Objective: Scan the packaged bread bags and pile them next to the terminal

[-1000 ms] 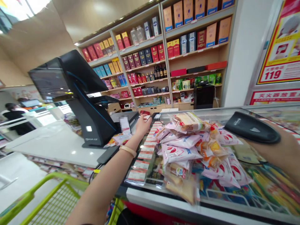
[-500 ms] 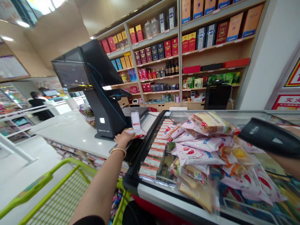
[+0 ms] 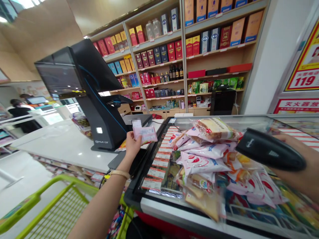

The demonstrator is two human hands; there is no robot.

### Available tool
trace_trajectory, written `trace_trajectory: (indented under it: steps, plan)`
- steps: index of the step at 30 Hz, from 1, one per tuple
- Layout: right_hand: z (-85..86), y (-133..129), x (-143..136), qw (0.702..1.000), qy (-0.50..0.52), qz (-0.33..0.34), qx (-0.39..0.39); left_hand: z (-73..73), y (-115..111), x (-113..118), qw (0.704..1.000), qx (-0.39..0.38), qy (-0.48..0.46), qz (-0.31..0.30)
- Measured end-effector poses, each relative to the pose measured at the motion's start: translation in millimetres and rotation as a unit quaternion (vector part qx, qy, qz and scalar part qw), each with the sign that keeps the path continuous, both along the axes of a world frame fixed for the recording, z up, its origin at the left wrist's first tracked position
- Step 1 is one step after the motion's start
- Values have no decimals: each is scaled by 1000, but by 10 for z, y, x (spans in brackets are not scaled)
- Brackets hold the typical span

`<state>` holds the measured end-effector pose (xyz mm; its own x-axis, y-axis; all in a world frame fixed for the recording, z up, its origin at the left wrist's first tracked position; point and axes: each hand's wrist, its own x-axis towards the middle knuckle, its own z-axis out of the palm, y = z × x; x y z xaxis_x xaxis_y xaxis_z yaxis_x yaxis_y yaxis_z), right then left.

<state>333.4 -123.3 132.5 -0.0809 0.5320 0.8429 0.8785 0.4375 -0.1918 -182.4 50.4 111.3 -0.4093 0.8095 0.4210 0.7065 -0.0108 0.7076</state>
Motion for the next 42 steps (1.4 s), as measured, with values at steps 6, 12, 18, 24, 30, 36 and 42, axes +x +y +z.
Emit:
trace_trajectory:
  steps: [6, 12, 18, 24, 30, 36, 42]
  plan:
    - [62, -130, -265, 997, -56, 51, 32, 489, -489, 463, 980, 152, -41, -124]
    - [142, -170, -539, 994, -62, 85, 3, 781, -1011, 1020, 968, 142, -36, -202]
    - [175, -143, -621, 996, -36, 82, -2, 833, -1201, 1223, 961, 110, -58, -249]
    - [147, -118, -602, 996, -20, 84, -20, 867, -1254, 1293, 954, 97, -84, -270]
    - [142, -108, -612, 995, -18, 95, -20, 847, -1249, 1319, 953, 97, -77, -277]
    - [140, -139, -521, 996, -5, 85, -19, 703, -1133, 1135, 965, 166, 30, -201]
    - [-19, -129, -316, 999, -29, 45, 5, 18, -880, 868, 968, 137, 174, -115]
